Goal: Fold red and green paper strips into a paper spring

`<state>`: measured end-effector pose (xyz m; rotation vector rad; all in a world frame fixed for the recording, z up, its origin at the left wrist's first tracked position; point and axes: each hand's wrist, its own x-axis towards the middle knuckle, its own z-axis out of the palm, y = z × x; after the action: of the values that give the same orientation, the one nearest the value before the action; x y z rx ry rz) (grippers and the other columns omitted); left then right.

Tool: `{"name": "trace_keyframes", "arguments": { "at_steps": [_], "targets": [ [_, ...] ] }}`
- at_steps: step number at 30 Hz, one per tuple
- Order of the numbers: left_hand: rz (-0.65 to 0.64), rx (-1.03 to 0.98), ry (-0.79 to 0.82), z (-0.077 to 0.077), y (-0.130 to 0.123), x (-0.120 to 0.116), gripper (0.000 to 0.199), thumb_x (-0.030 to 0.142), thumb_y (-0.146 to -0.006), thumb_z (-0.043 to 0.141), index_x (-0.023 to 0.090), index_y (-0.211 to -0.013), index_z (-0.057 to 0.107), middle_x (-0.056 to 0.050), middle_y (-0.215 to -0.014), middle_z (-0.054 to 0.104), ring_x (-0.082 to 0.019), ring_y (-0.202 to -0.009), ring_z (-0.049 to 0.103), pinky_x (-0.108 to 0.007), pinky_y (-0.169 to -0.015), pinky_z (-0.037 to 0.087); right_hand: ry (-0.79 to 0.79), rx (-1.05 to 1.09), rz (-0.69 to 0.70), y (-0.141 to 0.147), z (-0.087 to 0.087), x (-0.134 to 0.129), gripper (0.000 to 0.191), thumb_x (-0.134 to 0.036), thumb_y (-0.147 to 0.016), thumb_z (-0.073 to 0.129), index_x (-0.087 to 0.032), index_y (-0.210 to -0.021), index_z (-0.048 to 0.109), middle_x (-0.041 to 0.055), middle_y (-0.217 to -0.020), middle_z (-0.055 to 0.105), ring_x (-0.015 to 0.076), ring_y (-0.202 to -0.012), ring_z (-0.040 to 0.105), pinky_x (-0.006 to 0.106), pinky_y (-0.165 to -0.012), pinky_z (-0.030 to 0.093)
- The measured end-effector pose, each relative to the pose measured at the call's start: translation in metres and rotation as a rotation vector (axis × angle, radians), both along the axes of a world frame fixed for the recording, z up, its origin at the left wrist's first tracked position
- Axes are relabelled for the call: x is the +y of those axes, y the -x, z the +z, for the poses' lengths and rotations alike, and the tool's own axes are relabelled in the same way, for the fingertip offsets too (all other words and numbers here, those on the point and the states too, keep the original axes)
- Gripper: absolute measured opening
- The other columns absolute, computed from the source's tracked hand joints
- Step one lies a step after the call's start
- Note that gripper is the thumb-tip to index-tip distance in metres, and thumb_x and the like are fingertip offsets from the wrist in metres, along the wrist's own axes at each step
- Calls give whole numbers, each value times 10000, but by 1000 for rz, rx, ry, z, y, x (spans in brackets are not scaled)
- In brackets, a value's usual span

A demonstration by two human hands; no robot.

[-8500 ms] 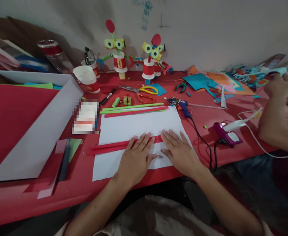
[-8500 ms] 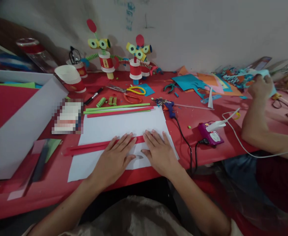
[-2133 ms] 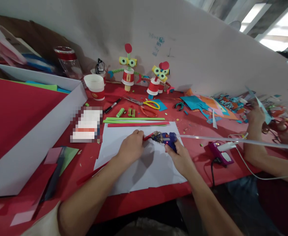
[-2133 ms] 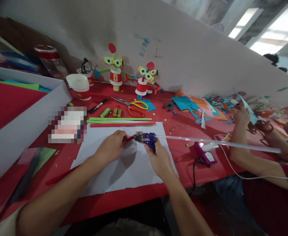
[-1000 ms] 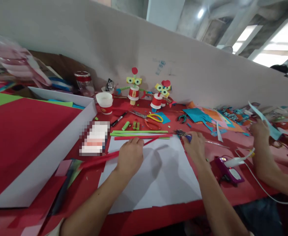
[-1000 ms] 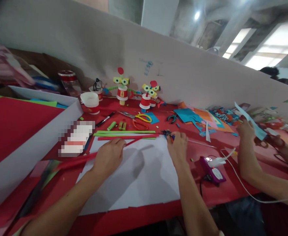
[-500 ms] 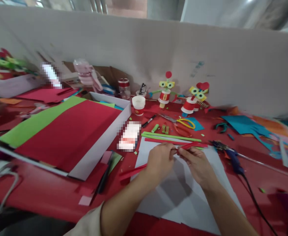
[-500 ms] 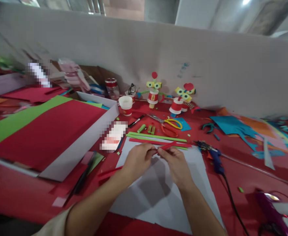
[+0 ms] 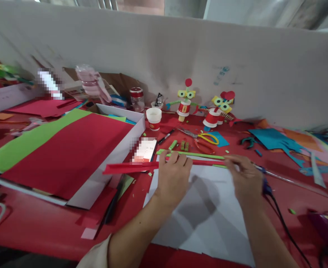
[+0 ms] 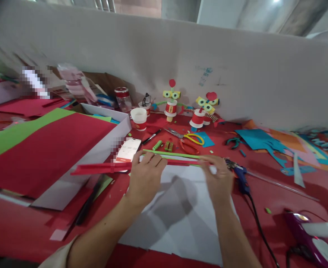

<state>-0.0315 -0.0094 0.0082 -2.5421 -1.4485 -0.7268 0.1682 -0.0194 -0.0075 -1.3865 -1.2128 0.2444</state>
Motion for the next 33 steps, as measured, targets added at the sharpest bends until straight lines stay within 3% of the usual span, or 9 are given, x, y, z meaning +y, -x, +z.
{"name": "trace_keyframes", "arguments": {
  "at_steps": [2,5,9,12,17,20,23,28,33],
  "targets": [
    [-51,3,-15,0,-1,-1,230,83,-846,435,216,-880,620,-33,-848,645,-237,-989,535,-540,-1033,247,44,-362,164,13,1,-6,213,-310,-717,718,-263,-924,716,55,-1028,693,249,-1005,564,432,-927,393],
    [-141,9,-1,-2,-4,-2,243,86,-866,427,239,-868,617,-11,-842,645,-223,-1055,511,-565,-1080,139,165,-590,265,30,-2,-11,117,-241,-813,625,-275,-863,725,34,-884,725,228,-887,583,407,-865,395],
    [-226,42,14,-3,-3,2,239,79,-862,443,243,-866,616,-4,-839,655,-216,-1080,500,-557,-1086,122,261,-510,281,34,-5,-13,201,-215,-862,542,-264,-814,731,16,-782,730,191,-729,617,352,-771,423],
    [-219,49,7,-3,4,9,260,65,-861,433,250,-856,615,5,-849,667,-219,-1106,481,-550,-1078,119,312,-373,332,30,-2,-14,194,-264,-865,540,-261,-833,731,13,-804,738,195,-744,652,315,-717,460],
    [-193,19,-3,-2,19,24,303,72,-877,396,269,-861,625,17,-847,677,-216,-1121,468,-532,-1068,125,334,-415,275,21,5,-14,170,-305,-847,570,-266,-789,725,12,-799,739,211,-750,660,325,-720,470],
    [-140,21,-9,-2,23,28,293,71,-868,416,271,-880,630,13,-873,681,-214,-1106,471,-522,-1072,117,254,-462,233,18,7,-15,146,-321,-833,591,-259,-877,715,33,-901,729,230,-875,640,360,-817,450],
    [-202,51,8,-2,20,25,252,84,-863,441,256,-865,626,5,-879,680,-221,-1117,469,-515,-1072,133,203,-568,284,23,5,-16,246,-331,-792,645,-263,-1024,685,46,-1025,699,249,-980,588,387,-872,410],
    [-353,87,18,-2,10,17,213,107,-875,448,243,-844,610,12,-859,671,-202,-1118,470,-495,-1078,159,317,-645,320,37,-5,-17,200,-209,-851,533,-234,-749,703,32,-705,684,204,-726,593,323,-692,393],
    [-381,63,-58,-5,9,15,207,127,-882,457,249,-843,620,2,-885,672,-195,-1114,479,-480,-1073,192,310,-579,332,43,-7,-19,197,-226,-857,525,-217,-760,696,31,-708,692,184,-688,610,289,-659,394]
  ]
}}
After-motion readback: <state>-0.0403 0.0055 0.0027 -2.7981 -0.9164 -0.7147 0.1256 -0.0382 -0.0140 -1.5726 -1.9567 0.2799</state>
